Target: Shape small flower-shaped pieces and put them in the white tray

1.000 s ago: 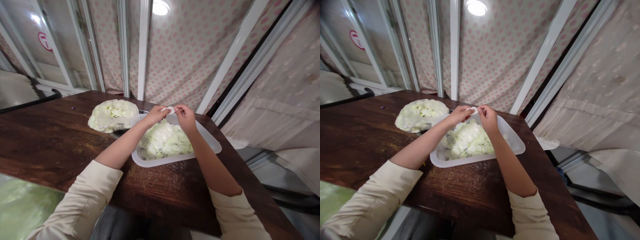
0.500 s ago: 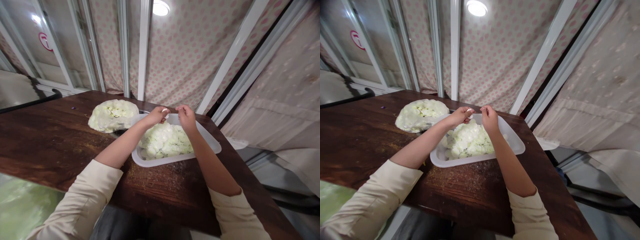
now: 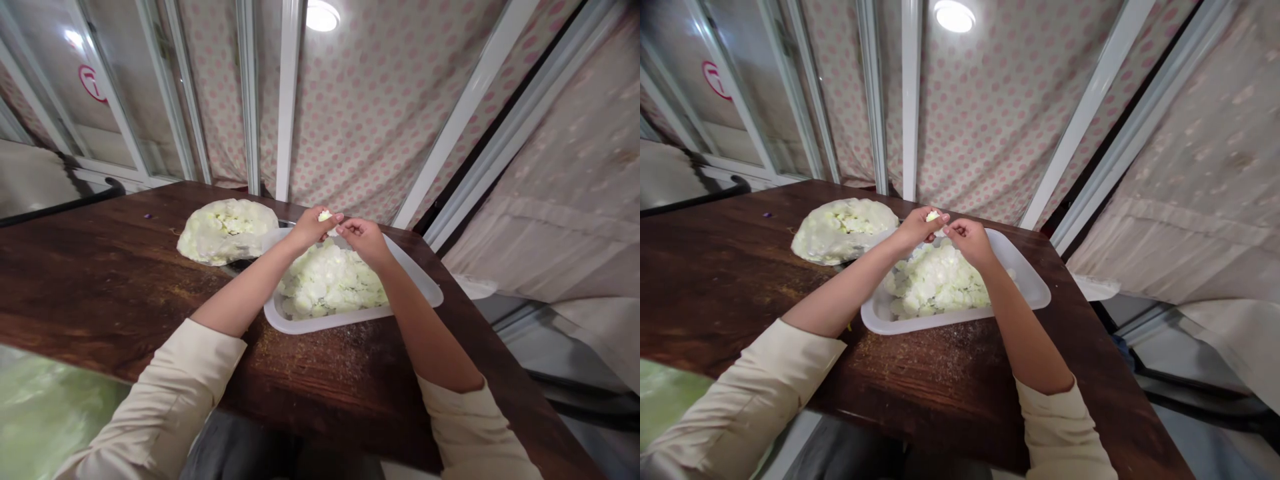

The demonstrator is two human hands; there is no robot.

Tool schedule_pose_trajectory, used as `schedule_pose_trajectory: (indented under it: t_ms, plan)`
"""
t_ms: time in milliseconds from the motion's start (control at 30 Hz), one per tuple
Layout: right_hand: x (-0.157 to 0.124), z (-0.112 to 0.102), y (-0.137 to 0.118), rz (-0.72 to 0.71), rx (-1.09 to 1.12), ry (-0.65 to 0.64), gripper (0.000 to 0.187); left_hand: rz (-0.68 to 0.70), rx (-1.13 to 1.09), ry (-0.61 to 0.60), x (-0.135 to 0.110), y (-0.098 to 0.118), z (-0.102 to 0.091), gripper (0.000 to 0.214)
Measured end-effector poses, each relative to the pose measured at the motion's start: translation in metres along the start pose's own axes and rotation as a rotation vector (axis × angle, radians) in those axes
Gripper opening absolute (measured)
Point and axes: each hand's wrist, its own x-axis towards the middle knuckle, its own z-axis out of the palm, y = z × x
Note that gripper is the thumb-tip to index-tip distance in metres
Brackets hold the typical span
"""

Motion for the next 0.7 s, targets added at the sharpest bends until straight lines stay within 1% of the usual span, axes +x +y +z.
schedule_pose_trajectory:
  t_ms: [67,133,200,233,433,600,700]
  plan:
    - [0.002,-0.001,0.005,-0.010,-0.009,0.068,0.025,-0.038,-0.043,0.031,0.001,0.001,0.001,0.022]
    - [0.005,-0.003,0.010,0.002,-0.039,0.144,0.020,-0.094,-0.086,0.100,0.002,0.001,0.001,0.021]
    - [0.006,-0.003,0.013,0.030,-0.066,0.196,0.018,-0.138,-0.105,0.162,0.004,0.001,0.000,0.018]
    - [0.006,-0.004,0.014,0.042,-0.073,0.211,0.017,-0.147,-0.101,0.175,0.004,0.000,0.000,0.017]
    - [0.005,-0.004,0.015,0.033,-0.076,0.239,0.018,-0.159,-0.119,0.107,0.002,0.002,-0.001,0.007]
    - [0.005,-0.004,0.016,0.019,-0.102,0.241,0.018,-0.169,-0.219,0.059,0.001,0.002,-0.002,0.009]
    - [0.005,-0.005,0.017,0.006,-0.098,0.235,0.018,-0.149,-0.258,0.044,0.002,-0.001,-0.002,0.011]
